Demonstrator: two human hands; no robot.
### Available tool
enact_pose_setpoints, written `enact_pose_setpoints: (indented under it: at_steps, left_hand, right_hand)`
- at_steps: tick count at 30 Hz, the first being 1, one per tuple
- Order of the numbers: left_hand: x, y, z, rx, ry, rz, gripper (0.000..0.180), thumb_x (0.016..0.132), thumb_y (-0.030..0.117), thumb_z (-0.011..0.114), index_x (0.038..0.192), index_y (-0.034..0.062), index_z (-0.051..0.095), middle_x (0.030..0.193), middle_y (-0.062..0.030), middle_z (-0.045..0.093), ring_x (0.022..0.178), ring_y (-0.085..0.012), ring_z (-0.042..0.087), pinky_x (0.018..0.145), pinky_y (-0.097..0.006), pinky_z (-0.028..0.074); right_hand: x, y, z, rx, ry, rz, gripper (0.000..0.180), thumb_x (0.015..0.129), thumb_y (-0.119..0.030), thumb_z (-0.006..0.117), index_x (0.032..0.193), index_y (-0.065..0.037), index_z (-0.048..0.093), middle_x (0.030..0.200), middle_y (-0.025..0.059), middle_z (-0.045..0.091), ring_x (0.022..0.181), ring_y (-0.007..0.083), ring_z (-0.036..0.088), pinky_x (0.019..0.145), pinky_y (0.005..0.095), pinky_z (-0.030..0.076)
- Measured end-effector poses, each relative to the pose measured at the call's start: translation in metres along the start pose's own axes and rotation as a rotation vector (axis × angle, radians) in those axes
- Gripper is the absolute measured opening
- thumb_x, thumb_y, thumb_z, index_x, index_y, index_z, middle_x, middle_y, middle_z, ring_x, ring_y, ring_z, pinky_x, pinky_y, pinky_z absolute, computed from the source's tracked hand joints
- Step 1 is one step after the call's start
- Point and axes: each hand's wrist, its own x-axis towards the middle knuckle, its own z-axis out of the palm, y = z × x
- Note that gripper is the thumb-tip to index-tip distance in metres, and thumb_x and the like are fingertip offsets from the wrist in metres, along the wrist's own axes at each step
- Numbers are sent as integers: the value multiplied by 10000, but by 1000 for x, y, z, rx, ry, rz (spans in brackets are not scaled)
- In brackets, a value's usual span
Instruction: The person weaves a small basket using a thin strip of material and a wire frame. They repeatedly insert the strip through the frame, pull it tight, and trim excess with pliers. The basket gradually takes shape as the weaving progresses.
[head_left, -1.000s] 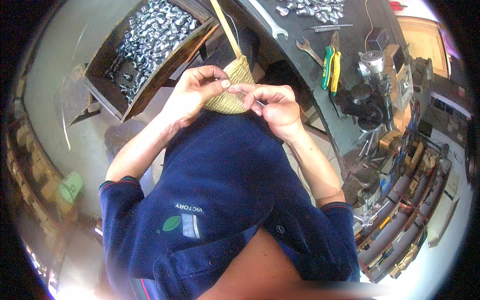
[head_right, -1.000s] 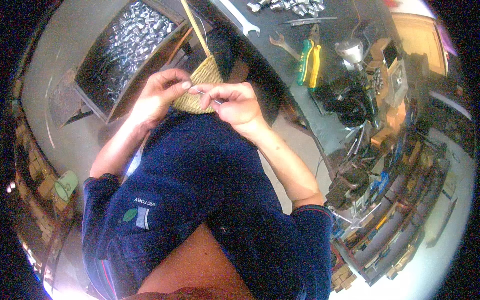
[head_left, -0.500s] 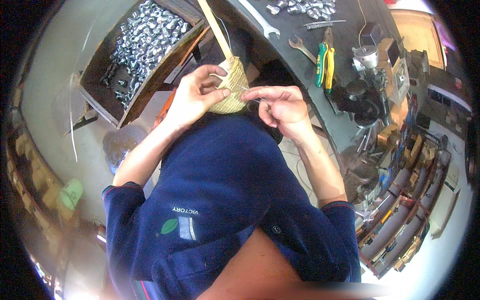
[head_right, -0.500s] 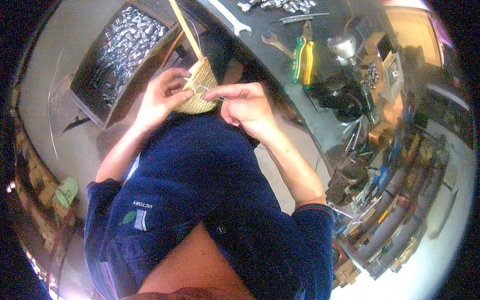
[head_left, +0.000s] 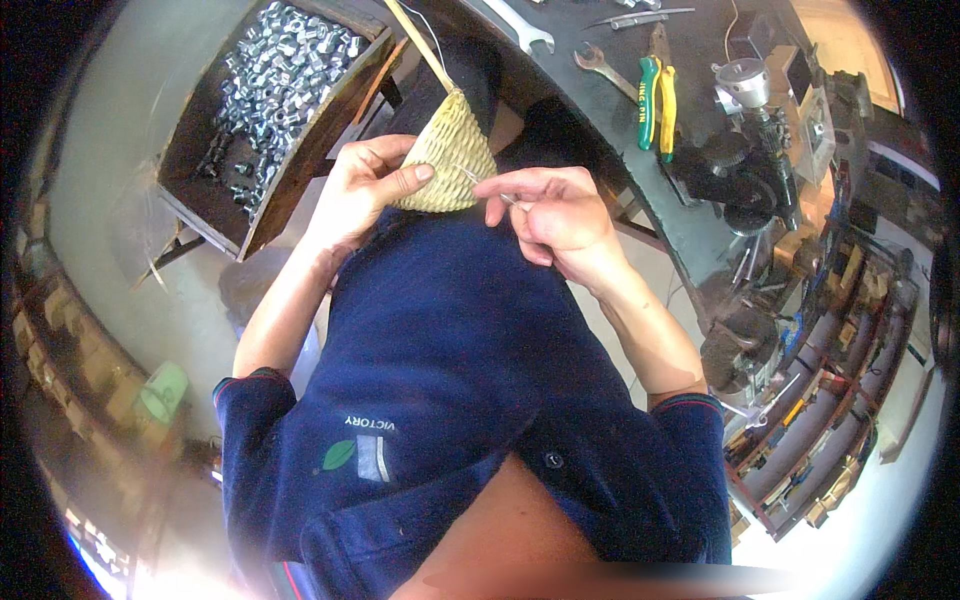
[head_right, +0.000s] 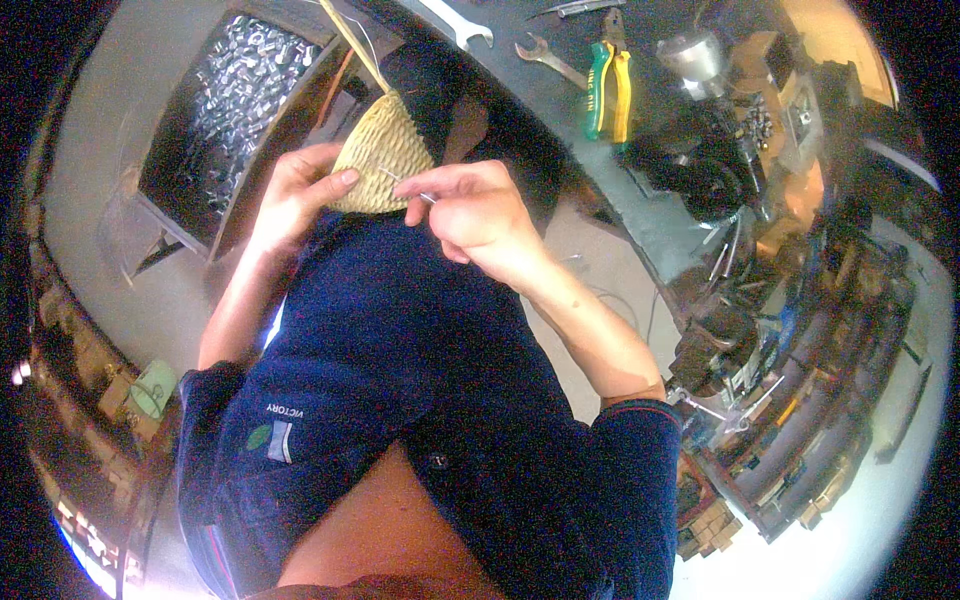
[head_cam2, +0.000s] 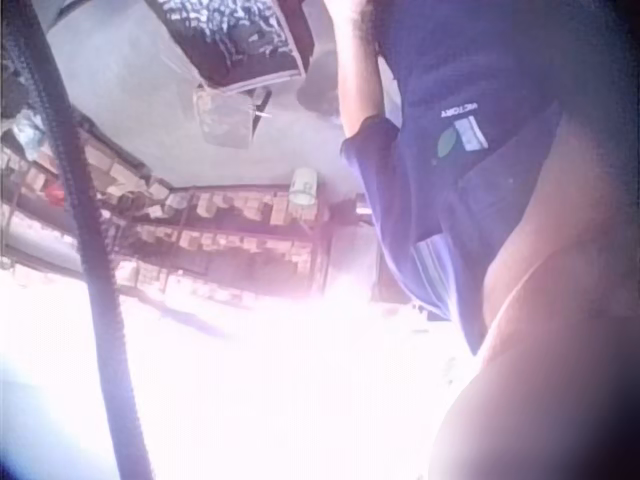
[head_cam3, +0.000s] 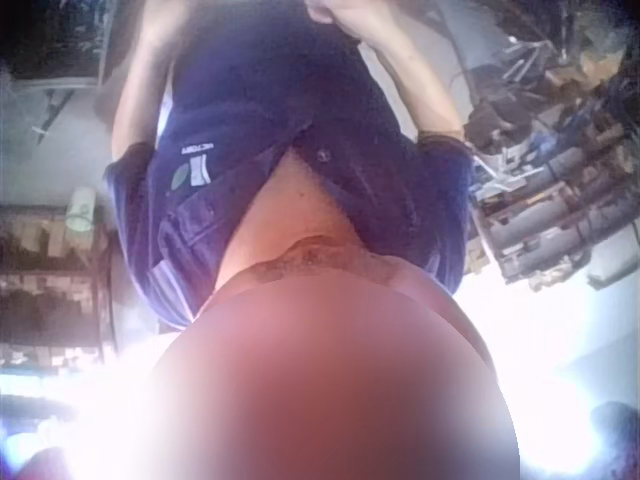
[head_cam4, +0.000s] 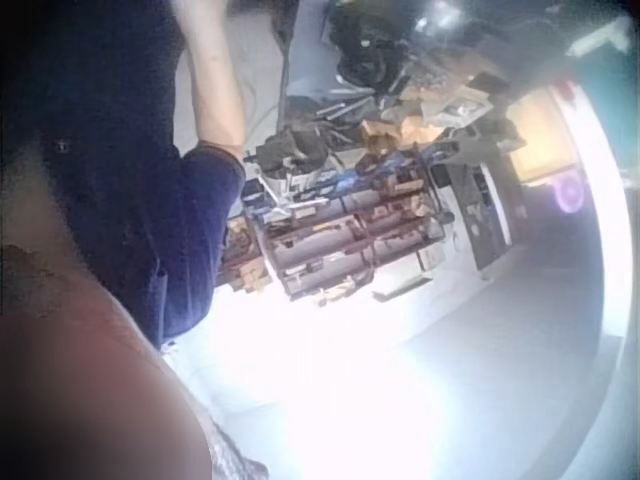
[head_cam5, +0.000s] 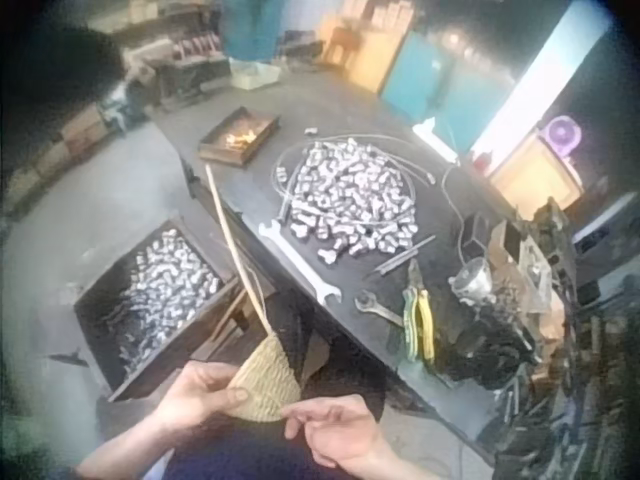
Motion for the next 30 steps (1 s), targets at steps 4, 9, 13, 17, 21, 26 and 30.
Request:
enact_pose_setpoints:
  at_steps: [4, 9, 13, 17, 21, 26, 30]
  left_hand:
    - [-1, -1, -5, -8, 14, -9, 340, 809, 111, 689, 1098, -54, 614, 977, -94, 673, 860, -121, 608, 802, -250, 467]
    - [-4, 2, -8, -40, -1, 6, 356, 798, 133, 706, 1087, -56, 619, 970, -92, 674, 861, -125, 609, 806, -250, 465]
    - [-5, 5, -12, -97, -16, 21, 363, 793, 141, 712, 1084, -54, 622, 966, -93, 675, 859, -128, 611, 808, -252, 462]
    - [-5, 13, -13, -93, -17, 2, 357, 792, 131, 707, 1081, -59, 622, 963, -97, 675, 857, -133, 613, 810, -255, 463]
    - [-6, 19, -13, -73, -31, 6, 348, 792, 119, 701, 1078, -63, 623, 966, -103, 676, 864, -137, 616, 820, -260, 466]
    - [-6, 21, -12, -34, -27, -1, 367, 797, 142, 690, 1091, -64, 612, 987, -116, 668, 886, -151, 613, 836, -270, 460]
    - [-6, 22, -14, 39, -41, -30, 433, 801, 199, 682, 1131, -64, 588, 1025, -137, 651, 921, -182, 603, 845, -285, 447]
  right_hand:
    - [0, -3, 2, 2, -25, -10, 476, 703, -150, 600, 1087, 130, 585, 835, 174, 593, 447, 71, 428, 369, 203, 381]
    - [-2, -3, 3, 10, -31, 1, 504, 694, -171, 608, 1097, 131, 581, 829, 172, 589, 457, 77, 434, 372, 211, 410]
    - [-3, -5, 3, 46, -53, -4, 501, 689, -161, 598, 1097, 129, 582, 825, 162, 590, 466, 74, 440, 374, 212, 417]
    - [-1, -8, 4, 34, -75, -7, 472, 700, -140, 579, 1094, 120, 589, 820, 151, 591, 468, 71, 439, 375, 213, 418]
    - [-1, -11, 5, -36, -81, 9, 432, 725, -112, 563, 1095, 109, 594, 812, 147, 591, 468, 68, 441, 378, 209, 414]
    - [2, -10, 2, -42, -104, 8, 396, 745, -81, 544, 1090, 107, 598, 803, 145, 591, 463, 67, 440, 383, 203, 407]
    - [4, -11, 5, -92, -81, 25, 384, 754, -76, 547, 1087, 109, 597, 795, 143, 591, 443, 63, 425, 380, 199, 391]
